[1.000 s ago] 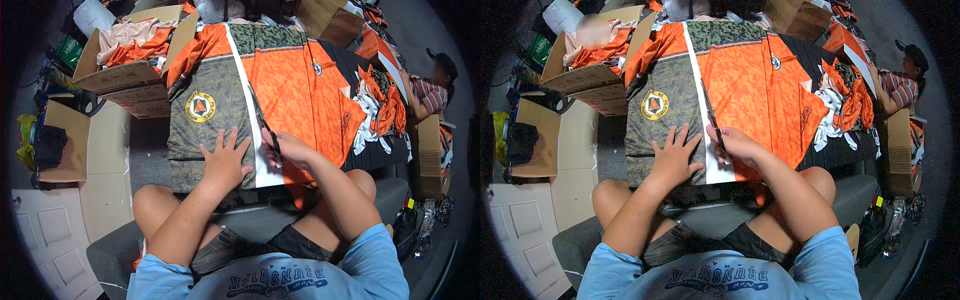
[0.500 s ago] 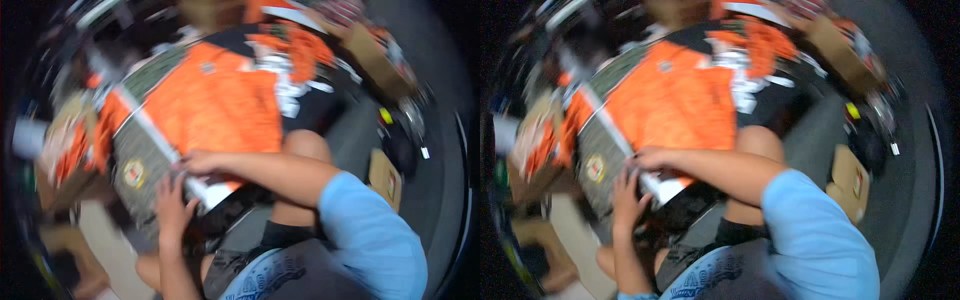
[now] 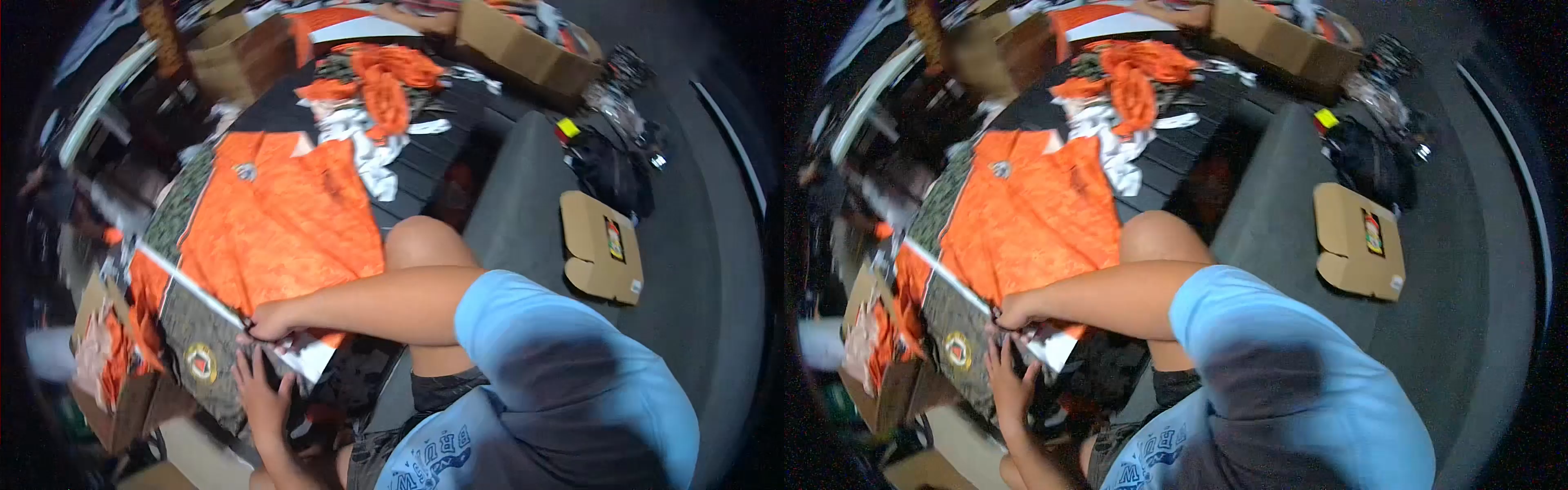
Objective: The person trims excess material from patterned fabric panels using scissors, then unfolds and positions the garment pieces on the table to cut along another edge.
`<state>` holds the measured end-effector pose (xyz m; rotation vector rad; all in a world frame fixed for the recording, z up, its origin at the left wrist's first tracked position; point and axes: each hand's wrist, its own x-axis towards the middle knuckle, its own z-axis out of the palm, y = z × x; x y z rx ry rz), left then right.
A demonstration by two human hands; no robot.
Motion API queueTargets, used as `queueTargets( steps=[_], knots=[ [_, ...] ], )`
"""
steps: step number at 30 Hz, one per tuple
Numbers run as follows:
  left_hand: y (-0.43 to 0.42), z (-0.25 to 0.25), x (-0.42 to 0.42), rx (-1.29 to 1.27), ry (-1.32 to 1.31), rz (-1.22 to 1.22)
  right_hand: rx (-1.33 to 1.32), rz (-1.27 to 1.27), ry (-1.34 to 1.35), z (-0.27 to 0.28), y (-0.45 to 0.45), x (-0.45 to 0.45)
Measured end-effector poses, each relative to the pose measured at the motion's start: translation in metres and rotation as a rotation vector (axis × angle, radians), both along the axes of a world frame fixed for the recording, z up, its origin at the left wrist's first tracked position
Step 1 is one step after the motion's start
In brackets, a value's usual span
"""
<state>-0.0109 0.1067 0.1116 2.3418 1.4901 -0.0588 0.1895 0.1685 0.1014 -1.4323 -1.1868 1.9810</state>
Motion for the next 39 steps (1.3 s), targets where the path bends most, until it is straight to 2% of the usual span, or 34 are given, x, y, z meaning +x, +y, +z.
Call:
queueTargets(
  steps=[2,3,4,5,6,9,11,12,16,21,39],
  knots=[
    [0.0,0.008,0.0,0.073,-0.039,-0.067,-0.009,-0.035,0.073,0.007,-0.002,0.002],
    [0.003,0.008,-0.001,0.103,-0.148,-0.096,0.013,-0.003,0.101,-0.014,0.006,-0.002],
    [-0.003,0.014,0.0,0.089,-0.056,-0.013,-0.006,0.085,0.039,0.004,0.002,0.006],
    [-0.003,0.017,0.005,0.071,0.023,0.056,-0.049,0.044,0.115,0.01,-0.001,0.008],
    [0.0,0.012,0.004,0.182,-0.009,0.077,-0.058,0.02,0.042,0.018,-0.002,0.005],
    [0.016,0.012,-0.003,0.042,-0.158,0.256,-0.062,0.108,-0.041,0.032,-0.003,0.004],
    [0.027,-0.009,0.0,0.235,-0.269,0.149,-0.027,0.104,-0.056,0.025,-0.002,0.01],
    [0.029,-0.017,-0.001,0.233,-0.271,0.163,-0.031,0.117,-0.06,0.025,-0.003,0.008],
    [0.035,-0.04,0.006,0.501,-0.174,0.168,-0.068,0.043,0.006,0.025,-0.004,0.01],
    [0.033,-0.042,0.01,0.501,-0.167,0.186,-0.12,0.037,0.059,0.022,-0.002,0.017],
    [0.028,-0.045,0.013,0.537,-0.161,0.189,-0.088,0.05,-0.017,0.018,0.001,0.008]
  ],
)
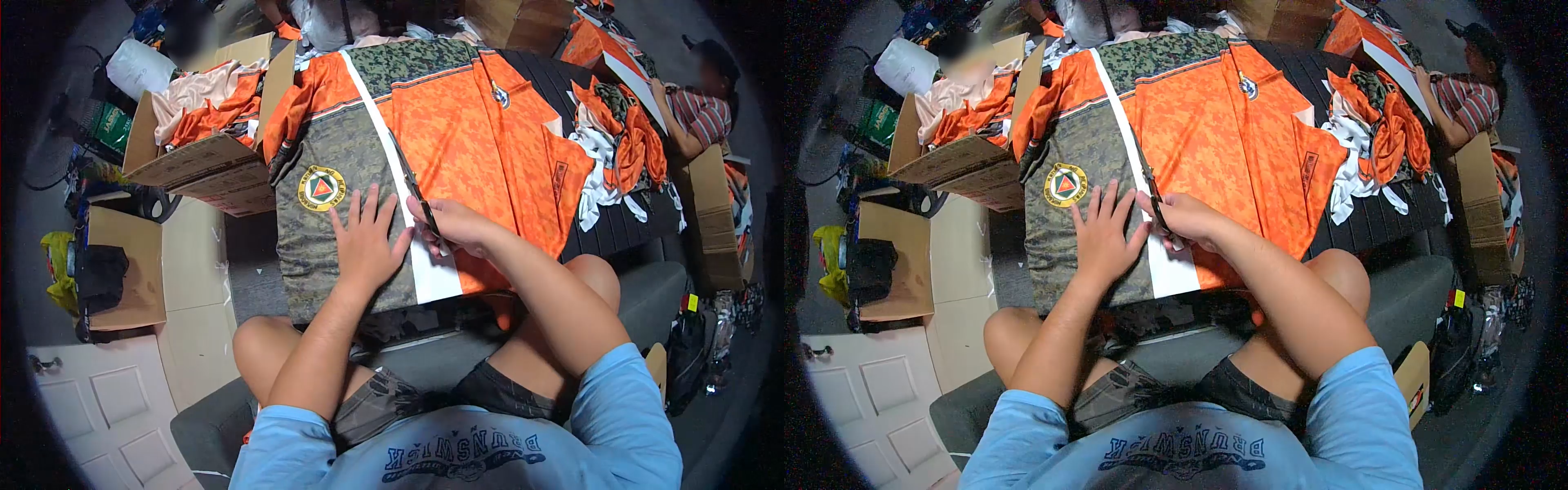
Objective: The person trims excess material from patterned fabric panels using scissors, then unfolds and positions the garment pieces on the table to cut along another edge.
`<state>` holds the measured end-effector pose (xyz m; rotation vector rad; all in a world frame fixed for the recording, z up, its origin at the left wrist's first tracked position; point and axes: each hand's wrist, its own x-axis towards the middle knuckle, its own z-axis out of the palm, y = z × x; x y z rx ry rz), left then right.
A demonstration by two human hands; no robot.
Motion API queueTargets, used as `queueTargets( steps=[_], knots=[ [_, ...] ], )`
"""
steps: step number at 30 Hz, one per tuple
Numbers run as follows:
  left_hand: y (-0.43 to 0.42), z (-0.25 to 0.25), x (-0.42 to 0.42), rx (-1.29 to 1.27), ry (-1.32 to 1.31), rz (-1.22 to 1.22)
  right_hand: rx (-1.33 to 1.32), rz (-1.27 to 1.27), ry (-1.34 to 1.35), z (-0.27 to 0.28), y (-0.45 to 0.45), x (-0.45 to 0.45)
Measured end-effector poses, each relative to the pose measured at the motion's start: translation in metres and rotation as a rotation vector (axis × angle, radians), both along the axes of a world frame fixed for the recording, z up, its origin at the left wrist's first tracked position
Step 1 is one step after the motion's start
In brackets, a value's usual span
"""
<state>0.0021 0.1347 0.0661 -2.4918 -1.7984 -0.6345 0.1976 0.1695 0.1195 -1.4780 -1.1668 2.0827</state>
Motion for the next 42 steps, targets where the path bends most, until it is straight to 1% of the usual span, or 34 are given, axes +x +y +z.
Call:
queueTargets(
  steps=[8,13,18,23,37,42],
  knots=[
    [0.0,0.0,-0.001,-0.012,0.003,-0.003,0.001,0.015,0.028,0.002,0.001,0.005],
    [0.001,-0.001,0.004,-0.01,-0.003,-0.007,0.025,-0.014,0.003,0.002,-0.002,0.007],
    [0.001,-0.002,0.003,-0.009,0.017,-0.006,0.046,-0.038,0.044,-0.003,-0.003,0.006],
    [-0.005,0.002,0.003,-0.002,0.029,-0.007,-0.019,0.035,0.028,-0.001,0.011,0.006],
    [-0.013,0.001,0.006,-0.013,0.045,0.02,0.017,0.036,-0.004,-0.004,0.015,0.006],
    [-0.012,0.002,0.006,-0.028,0.04,0.016,-0.01,0.05,0.041,-0.001,0.007,0.003]
  ],
)
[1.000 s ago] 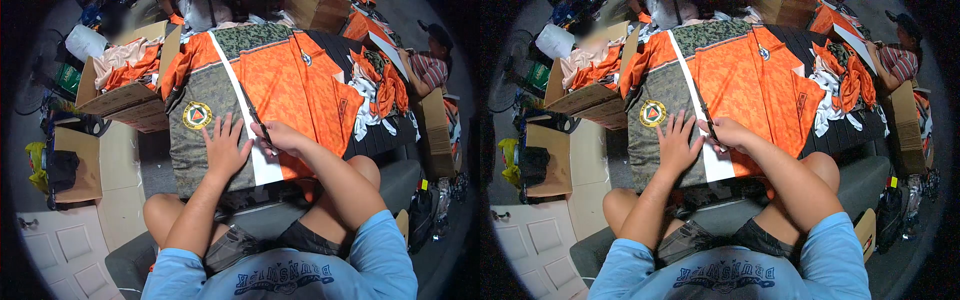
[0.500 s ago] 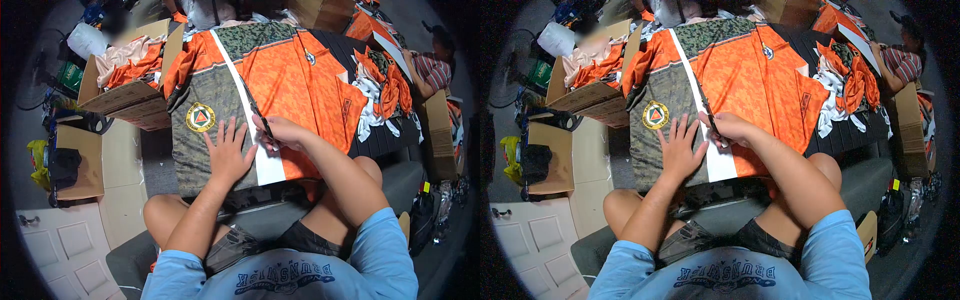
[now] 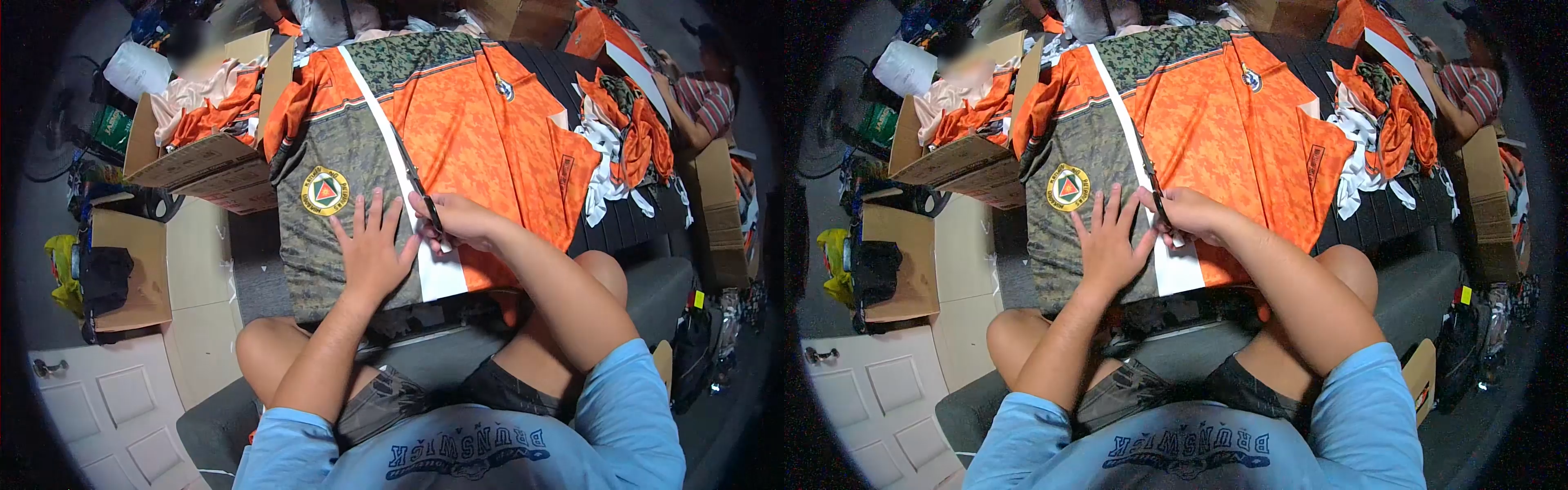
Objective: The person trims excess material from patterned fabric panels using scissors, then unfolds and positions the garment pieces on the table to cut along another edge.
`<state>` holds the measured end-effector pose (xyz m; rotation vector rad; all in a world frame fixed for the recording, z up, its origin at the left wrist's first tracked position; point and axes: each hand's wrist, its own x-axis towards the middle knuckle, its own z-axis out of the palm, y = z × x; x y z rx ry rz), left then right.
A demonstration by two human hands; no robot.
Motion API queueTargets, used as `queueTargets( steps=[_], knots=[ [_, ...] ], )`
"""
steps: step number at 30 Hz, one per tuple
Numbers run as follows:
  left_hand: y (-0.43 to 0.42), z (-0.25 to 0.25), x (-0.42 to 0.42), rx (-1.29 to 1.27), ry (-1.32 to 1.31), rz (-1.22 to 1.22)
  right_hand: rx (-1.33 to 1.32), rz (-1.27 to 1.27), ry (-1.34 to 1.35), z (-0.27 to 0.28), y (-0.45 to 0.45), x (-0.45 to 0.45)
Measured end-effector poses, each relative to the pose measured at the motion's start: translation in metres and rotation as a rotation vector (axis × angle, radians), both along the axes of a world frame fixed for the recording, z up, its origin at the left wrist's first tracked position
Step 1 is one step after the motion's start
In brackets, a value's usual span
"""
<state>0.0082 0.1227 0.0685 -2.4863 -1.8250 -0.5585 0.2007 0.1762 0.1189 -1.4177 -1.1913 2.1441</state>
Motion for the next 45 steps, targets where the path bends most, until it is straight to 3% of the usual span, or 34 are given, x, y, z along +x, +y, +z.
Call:
queueTargets(
  steps=[22,24,25,26,27,28,30,38,45],
  knots=[
    [0.003,-0.003,-0.004,-0.026,0.071,0.003,-0.037,-0.063,-0.023,-0.007,-0.001,-0.008],
    [0.006,0.008,-0.004,-0.154,-0.14,-0.066,-0.091,-0.068,-0.049,0.003,-0.002,-0.011],
    [0.008,0.002,-0.005,-0.027,-0.019,-0.089,-0.035,-0.073,-0.02,-0.029,0.002,-0.012],
    [0.011,0.008,-0.003,-0.068,-0.063,-0.121,0.023,-0.087,-0.006,-0.023,0.003,-0.011],
    [0.008,-0.005,-0.008,-0.074,0.015,-0.097,0.09,-0.073,-0.007,-0.065,0.014,-0.023],
    [0.007,-0.01,-0.008,-0.093,0.077,-0.076,0.178,-0.005,-0.138,-0.039,0.012,-0.02],
    [0.002,-0.004,-0.005,-0.173,0.1,-0.014,0.227,-0.097,-0.183,-0.034,0.009,-0.027],
    [0.003,-0.02,-0.008,-0.138,0.117,-0.017,0.179,-0.098,-0.087,-0.07,0.023,-0.035],
    [-0.003,-0.011,-0.006,-0.17,0.097,-0.011,0.247,-0.076,-0.138,-0.047,0.015,-0.027]
  ],
)
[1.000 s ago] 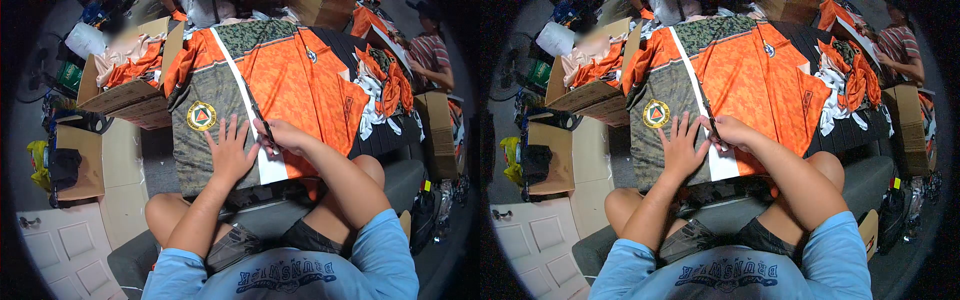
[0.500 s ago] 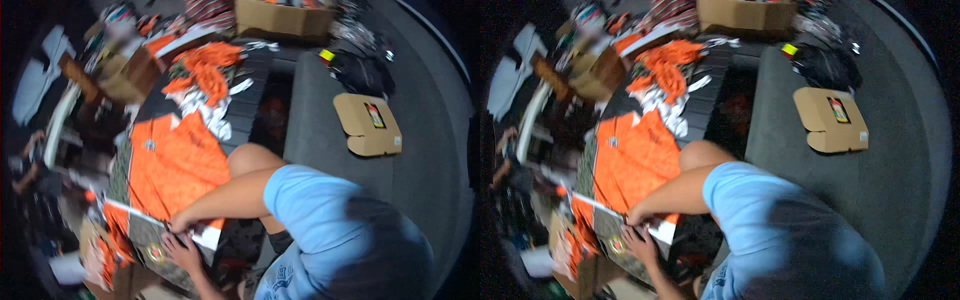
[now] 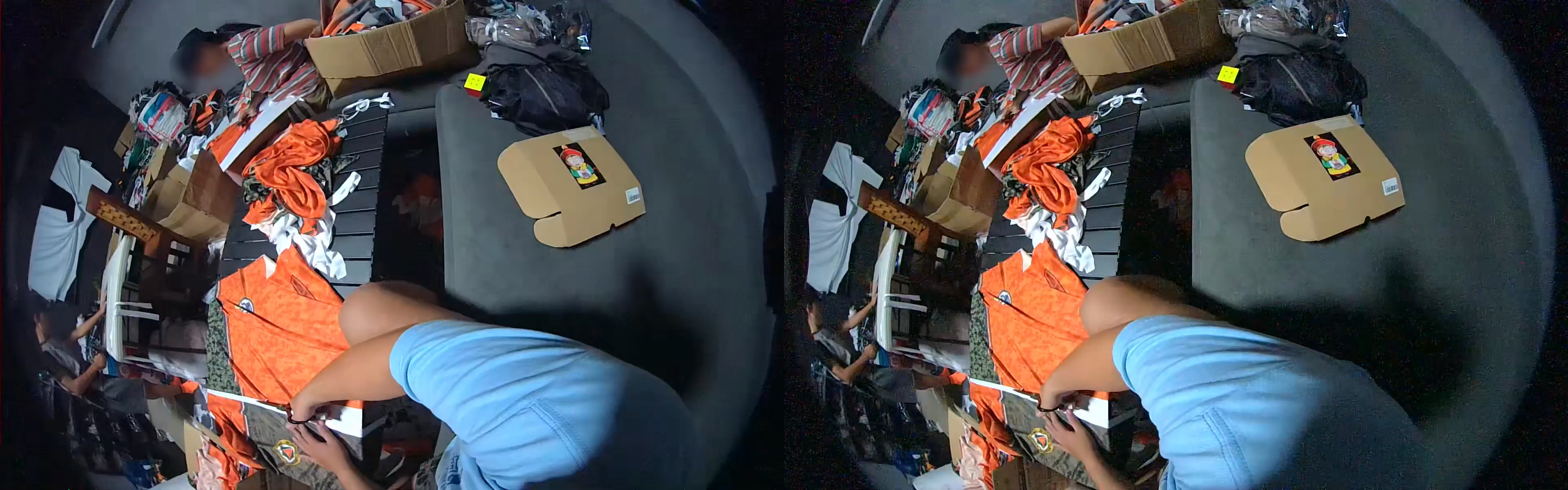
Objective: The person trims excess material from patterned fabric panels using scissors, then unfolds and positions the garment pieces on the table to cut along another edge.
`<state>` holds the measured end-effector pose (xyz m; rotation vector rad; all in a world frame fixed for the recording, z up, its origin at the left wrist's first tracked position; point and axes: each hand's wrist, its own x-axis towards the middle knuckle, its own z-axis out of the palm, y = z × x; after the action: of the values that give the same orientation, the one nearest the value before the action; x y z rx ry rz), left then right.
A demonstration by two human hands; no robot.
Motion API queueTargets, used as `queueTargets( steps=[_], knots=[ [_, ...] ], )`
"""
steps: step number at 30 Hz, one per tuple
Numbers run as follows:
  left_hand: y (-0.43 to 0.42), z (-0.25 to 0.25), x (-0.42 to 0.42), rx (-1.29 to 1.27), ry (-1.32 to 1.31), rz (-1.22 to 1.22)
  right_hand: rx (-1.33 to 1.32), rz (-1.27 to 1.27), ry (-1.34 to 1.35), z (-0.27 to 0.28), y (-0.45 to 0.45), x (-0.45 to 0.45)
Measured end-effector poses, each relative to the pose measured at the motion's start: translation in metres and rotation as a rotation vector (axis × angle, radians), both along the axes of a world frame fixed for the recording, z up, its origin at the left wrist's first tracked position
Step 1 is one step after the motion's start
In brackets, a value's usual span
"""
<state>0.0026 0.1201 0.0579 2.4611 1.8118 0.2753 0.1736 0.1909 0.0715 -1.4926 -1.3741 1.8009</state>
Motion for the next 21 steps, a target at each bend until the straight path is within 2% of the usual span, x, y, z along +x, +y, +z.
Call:
queueTargets(
  steps=[5,11,15,16,20,21],
  knots=[
    [-0.001,-0.003,-0.002,0.013,-0.034,-0.016,-0.011,0.045,0.034,-0.039,0.032,-0.022],
    [0.001,-0.003,-0.002,0.011,-0.017,-0.017,-0.032,0.042,0.035,-0.057,0.044,-0.033],
    [0.006,-0.012,-0.01,0.05,-0.014,-0.053,0.272,-0.014,0.091,-0.076,0.047,-0.044],
    [0.006,-0.012,-0.011,0.05,-0.013,-0.053,0.272,-0.014,0.091,-0.067,0.046,-0.053],
    [0.004,-0.01,-0.008,0.045,-0.002,-0.031,-0.481,-0.484,-1.129,0.02,0.034,-0.101],
    [0.004,-0.008,-0.007,0.045,-0.003,-0.029,-0.48,-0.483,-1.13,0.017,0.03,-0.092]
  ],
)
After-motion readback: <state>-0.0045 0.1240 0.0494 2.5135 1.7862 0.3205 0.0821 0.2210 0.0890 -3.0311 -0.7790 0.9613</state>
